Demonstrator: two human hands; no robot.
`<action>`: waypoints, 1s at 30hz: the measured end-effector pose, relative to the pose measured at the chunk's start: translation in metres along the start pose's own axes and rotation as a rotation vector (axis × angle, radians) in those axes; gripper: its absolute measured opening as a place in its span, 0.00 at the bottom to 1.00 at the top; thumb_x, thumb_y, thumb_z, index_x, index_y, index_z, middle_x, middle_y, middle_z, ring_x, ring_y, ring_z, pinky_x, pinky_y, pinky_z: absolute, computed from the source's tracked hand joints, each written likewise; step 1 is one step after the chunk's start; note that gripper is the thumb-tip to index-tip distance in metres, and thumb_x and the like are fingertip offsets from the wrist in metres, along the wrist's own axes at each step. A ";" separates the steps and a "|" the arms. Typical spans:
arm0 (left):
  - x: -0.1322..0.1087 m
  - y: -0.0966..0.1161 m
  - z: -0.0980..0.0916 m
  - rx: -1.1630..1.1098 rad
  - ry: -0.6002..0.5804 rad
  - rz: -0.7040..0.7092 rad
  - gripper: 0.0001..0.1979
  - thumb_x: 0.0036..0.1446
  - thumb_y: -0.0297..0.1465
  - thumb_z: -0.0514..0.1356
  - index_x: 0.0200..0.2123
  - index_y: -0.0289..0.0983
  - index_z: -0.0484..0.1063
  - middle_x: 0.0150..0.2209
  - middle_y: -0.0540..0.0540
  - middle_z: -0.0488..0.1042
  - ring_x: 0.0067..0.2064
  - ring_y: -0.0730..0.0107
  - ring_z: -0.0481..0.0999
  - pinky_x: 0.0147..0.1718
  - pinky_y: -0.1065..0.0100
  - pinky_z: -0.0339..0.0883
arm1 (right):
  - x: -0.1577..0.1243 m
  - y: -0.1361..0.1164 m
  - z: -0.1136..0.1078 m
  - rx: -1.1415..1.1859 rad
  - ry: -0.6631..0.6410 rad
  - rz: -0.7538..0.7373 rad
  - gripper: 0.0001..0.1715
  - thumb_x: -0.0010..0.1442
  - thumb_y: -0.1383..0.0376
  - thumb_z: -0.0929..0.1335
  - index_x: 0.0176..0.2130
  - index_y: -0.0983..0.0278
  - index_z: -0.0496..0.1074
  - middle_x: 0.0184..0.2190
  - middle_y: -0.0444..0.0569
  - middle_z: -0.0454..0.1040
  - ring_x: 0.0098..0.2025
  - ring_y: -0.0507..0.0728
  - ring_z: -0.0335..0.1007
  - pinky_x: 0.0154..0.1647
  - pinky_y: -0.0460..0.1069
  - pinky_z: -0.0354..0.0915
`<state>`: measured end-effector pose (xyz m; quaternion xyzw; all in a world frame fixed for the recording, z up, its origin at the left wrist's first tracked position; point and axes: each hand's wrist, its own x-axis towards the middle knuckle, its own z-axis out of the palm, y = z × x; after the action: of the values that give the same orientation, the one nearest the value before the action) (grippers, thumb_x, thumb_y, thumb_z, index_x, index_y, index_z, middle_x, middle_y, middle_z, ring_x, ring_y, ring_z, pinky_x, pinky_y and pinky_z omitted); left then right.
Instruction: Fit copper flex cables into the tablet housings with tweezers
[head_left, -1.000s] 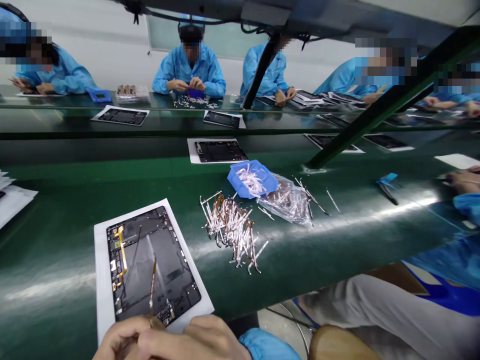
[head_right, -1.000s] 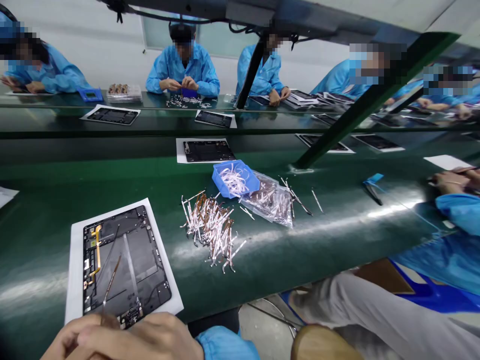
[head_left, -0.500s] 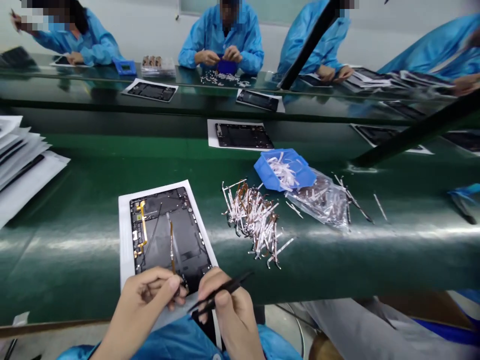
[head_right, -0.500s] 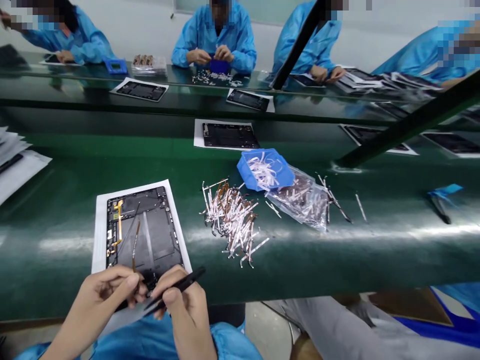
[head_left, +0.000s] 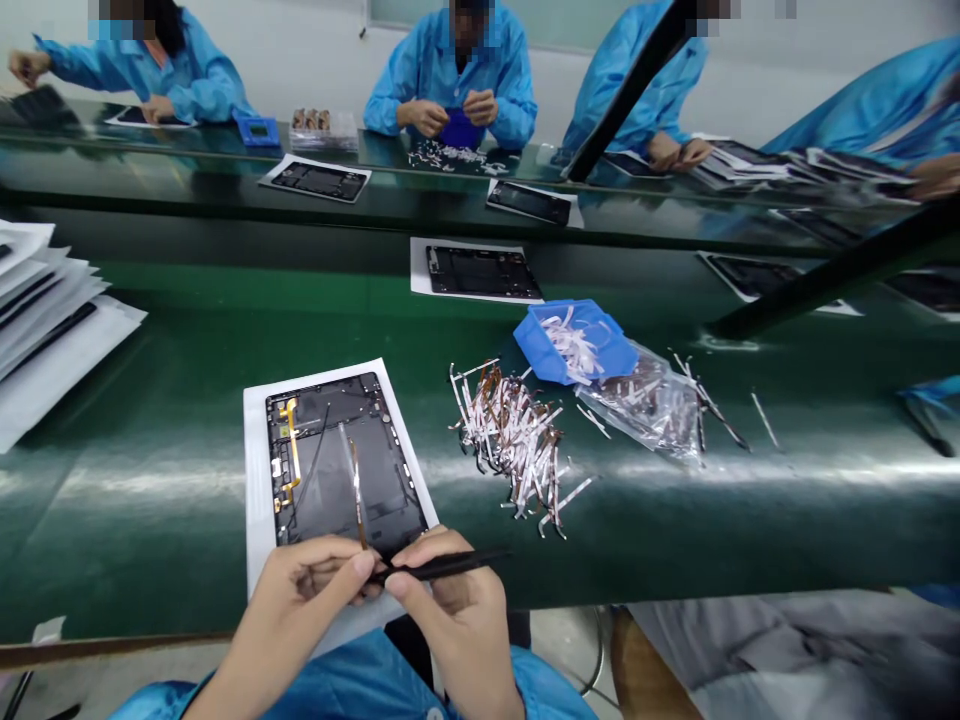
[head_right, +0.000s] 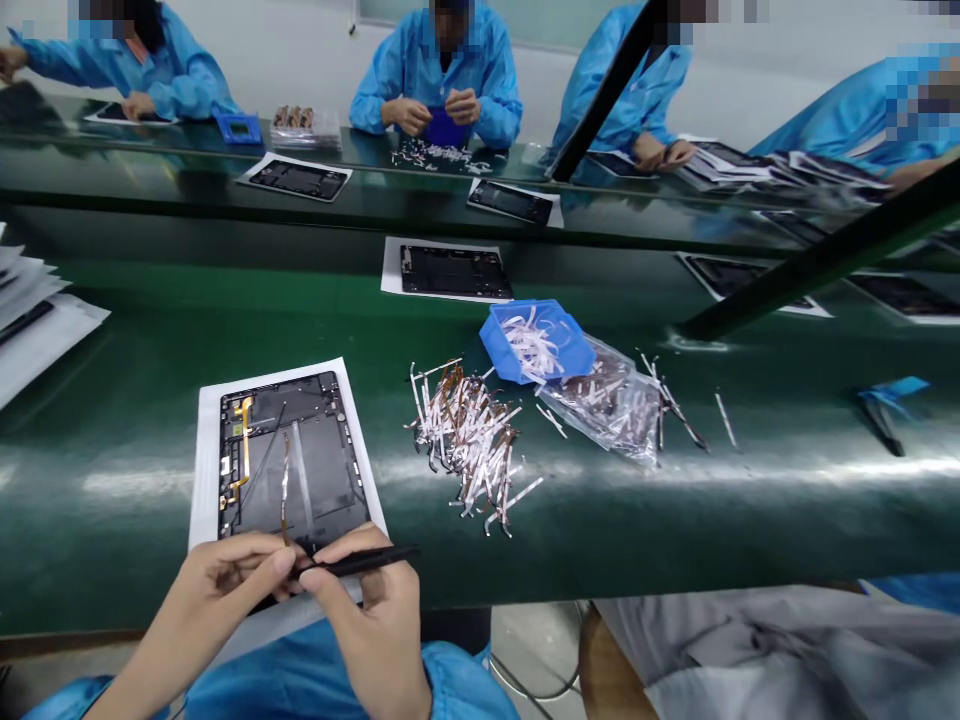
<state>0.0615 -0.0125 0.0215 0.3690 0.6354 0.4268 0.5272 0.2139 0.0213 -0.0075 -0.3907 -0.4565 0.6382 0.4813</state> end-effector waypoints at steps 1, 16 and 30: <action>0.000 -0.001 0.000 0.011 -0.004 0.014 0.12 0.58 0.39 0.63 0.28 0.40 0.80 0.25 0.50 0.80 0.29 0.71 0.81 0.29 0.80 0.73 | 0.001 -0.003 0.000 -0.013 0.001 0.017 0.06 0.53 0.71 0.75 0.31 0.61 0.76 0.29 0.44 0.75 0.32 0.52 0.75 0.33 0.43 0.70; -0.024 -0.044 -0.016 0.638 0.159 0.851 0.22 0.55 0.17 0.63 0.51 0.41 0.75 0.43 0.47 0.83 0.41 0.64 0.84 0.45 0.71 0.76 | -0.004 0.011 0.010 0.136 0.104 0.155 0.15 0.48 0.63 0.79 0.30 0.62 0.72 0.26 0.44 0.79 0.29 0.54 0.77 0.33 0.47 0.73; -0.028 -0.061 -0.057 0.664 0.149 0.755 0.19 0.58 0.22 0.62 0.52 0.42 0.74 0.46 0.46 0.82 0.48 0.63 0.81 0.50 0.67 0.74 | 0.000 0.006 0.049 0.018 0.091 0.138 0.09 0.53 0.68 0.75 0.30 0.62 0.71 0.27 0.43 0.77 0.30 0.52 0.76 0.33 0.45 0.72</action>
<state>0.0091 -0.0686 -0.0205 0.6891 0.5950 0.3879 0.1438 0.1663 0.0100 0.0007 -0.4454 -0.4003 0.6554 0.4602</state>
